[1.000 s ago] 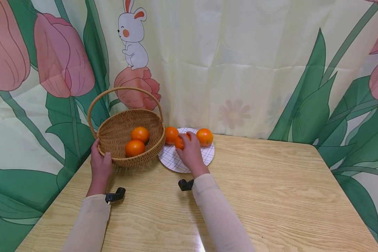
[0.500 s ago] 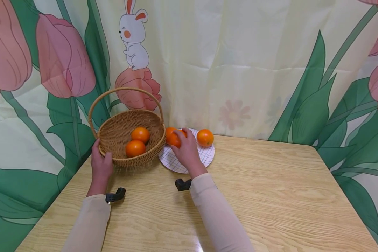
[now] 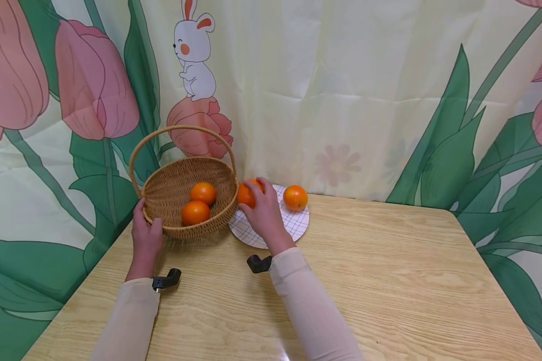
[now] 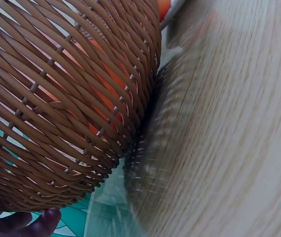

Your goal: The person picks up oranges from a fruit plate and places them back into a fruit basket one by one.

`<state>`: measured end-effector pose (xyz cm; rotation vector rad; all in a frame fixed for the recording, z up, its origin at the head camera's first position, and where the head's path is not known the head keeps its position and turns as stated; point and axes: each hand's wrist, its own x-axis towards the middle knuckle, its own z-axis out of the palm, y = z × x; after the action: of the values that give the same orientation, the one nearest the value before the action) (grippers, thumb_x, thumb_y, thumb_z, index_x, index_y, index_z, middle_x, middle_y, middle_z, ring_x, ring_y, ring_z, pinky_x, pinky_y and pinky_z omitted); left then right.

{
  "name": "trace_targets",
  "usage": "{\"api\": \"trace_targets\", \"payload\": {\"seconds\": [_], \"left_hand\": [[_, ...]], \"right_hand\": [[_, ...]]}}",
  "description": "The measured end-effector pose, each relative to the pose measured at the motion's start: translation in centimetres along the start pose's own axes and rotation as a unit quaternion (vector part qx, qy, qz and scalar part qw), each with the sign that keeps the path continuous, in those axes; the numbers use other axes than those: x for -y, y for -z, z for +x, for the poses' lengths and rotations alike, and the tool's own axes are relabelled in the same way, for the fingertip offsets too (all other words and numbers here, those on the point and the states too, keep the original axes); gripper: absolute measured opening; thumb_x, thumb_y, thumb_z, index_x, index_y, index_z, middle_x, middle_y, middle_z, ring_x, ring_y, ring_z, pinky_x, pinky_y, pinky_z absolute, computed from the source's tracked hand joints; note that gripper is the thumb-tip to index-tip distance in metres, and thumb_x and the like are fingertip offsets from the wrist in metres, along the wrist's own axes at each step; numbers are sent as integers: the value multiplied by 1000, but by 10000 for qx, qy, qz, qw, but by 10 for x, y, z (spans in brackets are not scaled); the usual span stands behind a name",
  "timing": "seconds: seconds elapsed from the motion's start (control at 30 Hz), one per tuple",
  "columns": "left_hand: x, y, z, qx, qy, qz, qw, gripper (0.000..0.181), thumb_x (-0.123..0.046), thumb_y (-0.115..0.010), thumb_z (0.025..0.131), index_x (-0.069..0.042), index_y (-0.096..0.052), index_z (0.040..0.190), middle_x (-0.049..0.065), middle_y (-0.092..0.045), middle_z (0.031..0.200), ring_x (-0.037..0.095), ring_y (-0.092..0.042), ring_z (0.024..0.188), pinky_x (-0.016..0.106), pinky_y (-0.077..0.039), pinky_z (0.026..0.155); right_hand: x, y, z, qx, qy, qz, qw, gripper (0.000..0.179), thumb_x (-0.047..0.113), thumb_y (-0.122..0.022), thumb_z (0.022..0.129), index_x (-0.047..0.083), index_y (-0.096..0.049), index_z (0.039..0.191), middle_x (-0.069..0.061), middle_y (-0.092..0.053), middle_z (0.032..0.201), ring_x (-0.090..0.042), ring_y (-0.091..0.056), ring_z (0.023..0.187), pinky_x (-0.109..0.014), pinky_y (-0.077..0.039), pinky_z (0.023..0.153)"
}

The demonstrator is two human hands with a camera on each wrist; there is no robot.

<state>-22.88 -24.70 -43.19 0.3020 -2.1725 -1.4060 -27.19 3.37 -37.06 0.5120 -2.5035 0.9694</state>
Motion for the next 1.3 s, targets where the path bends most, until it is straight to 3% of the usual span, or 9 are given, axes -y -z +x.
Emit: {"api": "trace_targets", "payload": {"seconds": [0.73,1.03,1.2,1.3], "left_hand": [[0,0,-1,-91,-216,58,9997,62,-13,-42,85,-18,-21,143,6,-25,146,26,-32,129,50,-31,102],[0,0,-1,-33,-217,-28,9998,63,-10,-42,85,-18,-20,143,5,-24,146,27,-33,129,50,-32,101],[2,-1,0,-19,-189,13,9998,63,-11,-42,85,-19,-20,144,4,-23,147,27,-31,130,51,-31,102],[3,-1,1,-3,-162,47,9999,63,-12,-42,85,-19,-19,144,4,-22,147,26,-30,131,52,-30,103]], "right_hand": [[23,-4,6,-240,638,272,9973,54,26,-71,77,26,-49,127,-9,-35,138,-30,-46,117,-40,-47,90],[29,-9,8,-139,713,398,9966,55,28,-69,78,26,-48,129,-8,-34,137,-30,-48,114,-37,-48,89],[33,-11,9,-38,827,500,9953,56,29,-67,79,24,-47,131,-8,-33,138,-29,-49,113,-31,-53,77],[34,-13,9,-17,909,546,9944,57,28,-67,79,23,-46,132,-9,-34,139,-28,-49,114,-31,-52,79]]}}
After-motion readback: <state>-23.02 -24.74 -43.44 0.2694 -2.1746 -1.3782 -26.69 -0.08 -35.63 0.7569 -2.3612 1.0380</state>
